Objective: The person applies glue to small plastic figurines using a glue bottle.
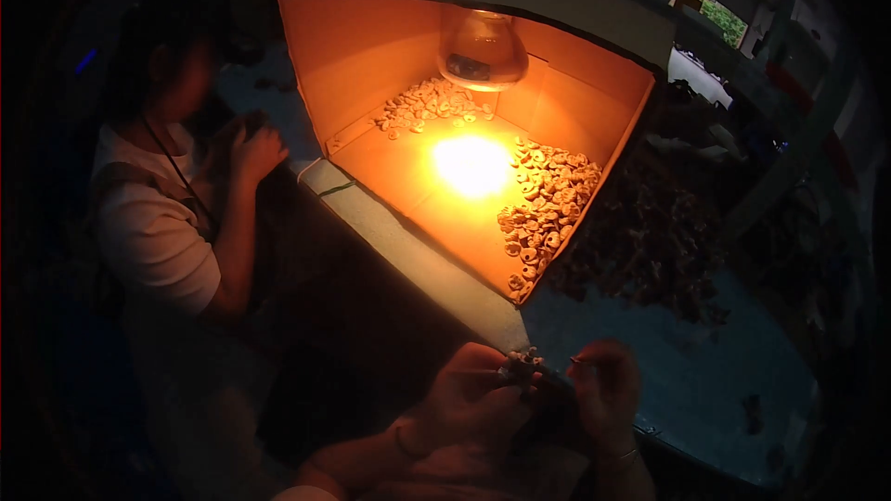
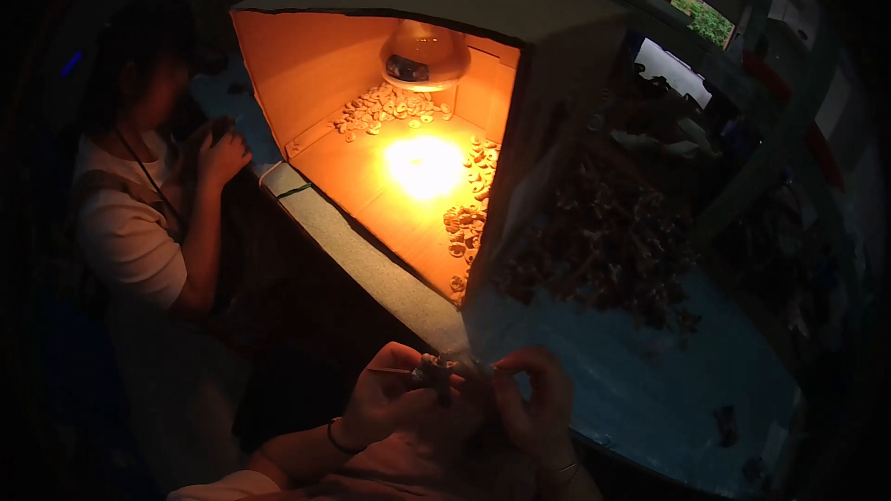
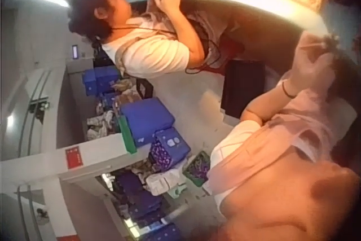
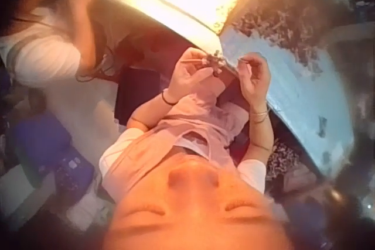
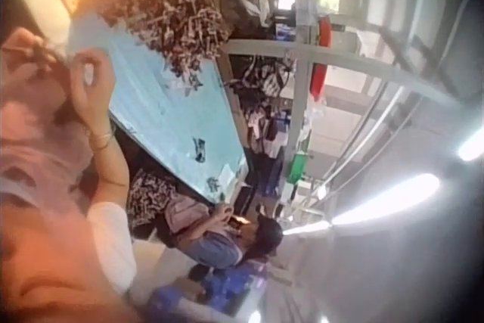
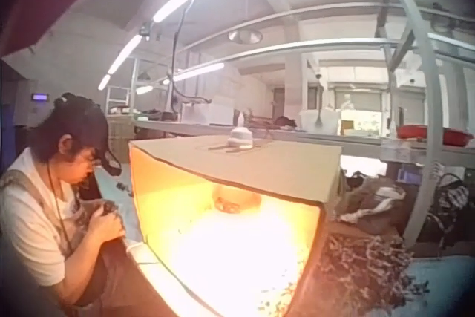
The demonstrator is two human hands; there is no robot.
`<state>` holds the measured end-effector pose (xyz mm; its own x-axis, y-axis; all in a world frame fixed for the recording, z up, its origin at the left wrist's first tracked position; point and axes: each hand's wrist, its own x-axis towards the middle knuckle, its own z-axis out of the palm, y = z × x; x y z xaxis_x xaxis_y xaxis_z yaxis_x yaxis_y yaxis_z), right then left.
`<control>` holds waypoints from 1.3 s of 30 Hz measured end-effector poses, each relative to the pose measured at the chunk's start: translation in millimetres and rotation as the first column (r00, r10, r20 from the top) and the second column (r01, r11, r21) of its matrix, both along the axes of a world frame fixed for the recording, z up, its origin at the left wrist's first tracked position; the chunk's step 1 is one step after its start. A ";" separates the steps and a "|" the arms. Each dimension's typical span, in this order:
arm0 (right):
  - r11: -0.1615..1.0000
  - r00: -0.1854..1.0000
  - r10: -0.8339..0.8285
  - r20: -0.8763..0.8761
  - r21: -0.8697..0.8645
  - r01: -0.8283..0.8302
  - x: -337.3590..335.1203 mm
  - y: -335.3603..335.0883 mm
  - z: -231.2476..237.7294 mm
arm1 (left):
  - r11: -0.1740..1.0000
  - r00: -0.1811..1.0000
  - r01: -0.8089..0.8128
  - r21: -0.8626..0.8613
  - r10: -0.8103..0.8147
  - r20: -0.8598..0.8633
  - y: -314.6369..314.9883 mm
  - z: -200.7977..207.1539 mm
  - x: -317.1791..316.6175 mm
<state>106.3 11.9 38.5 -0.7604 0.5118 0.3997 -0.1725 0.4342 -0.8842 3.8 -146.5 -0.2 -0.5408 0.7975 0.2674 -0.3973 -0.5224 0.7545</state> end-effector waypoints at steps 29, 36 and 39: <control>0.918 0.962 0.239 -0.136 0.355 -0.178 56.8 44.0 4.8 | 0.977 0.977 0.202 -0.068 -0.206 -0.058 43.2 20.8 50.2; 0.938 0.990 -0.056 -0.127 0.334 0.096 63.5 22.5 21.2 | 0.980 0.901 -0.178 -0.086 0.128 -0.414 51.1 4.8 52.0; 0.832 0.978 -0.120 -0.169 0.520 0.193 62.3 11.6 25.4 | 0.930 0.720 -0.362 -0.065 0.235 -0.653 54.1 4.3 50.4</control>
<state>168.6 23.5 64.0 -0.6140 0.3013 0.7295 -0.1544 0.8606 -0.4853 54.1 -92.4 4.0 -0.5197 0.6902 0.5035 0.3502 -0.3655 0.8624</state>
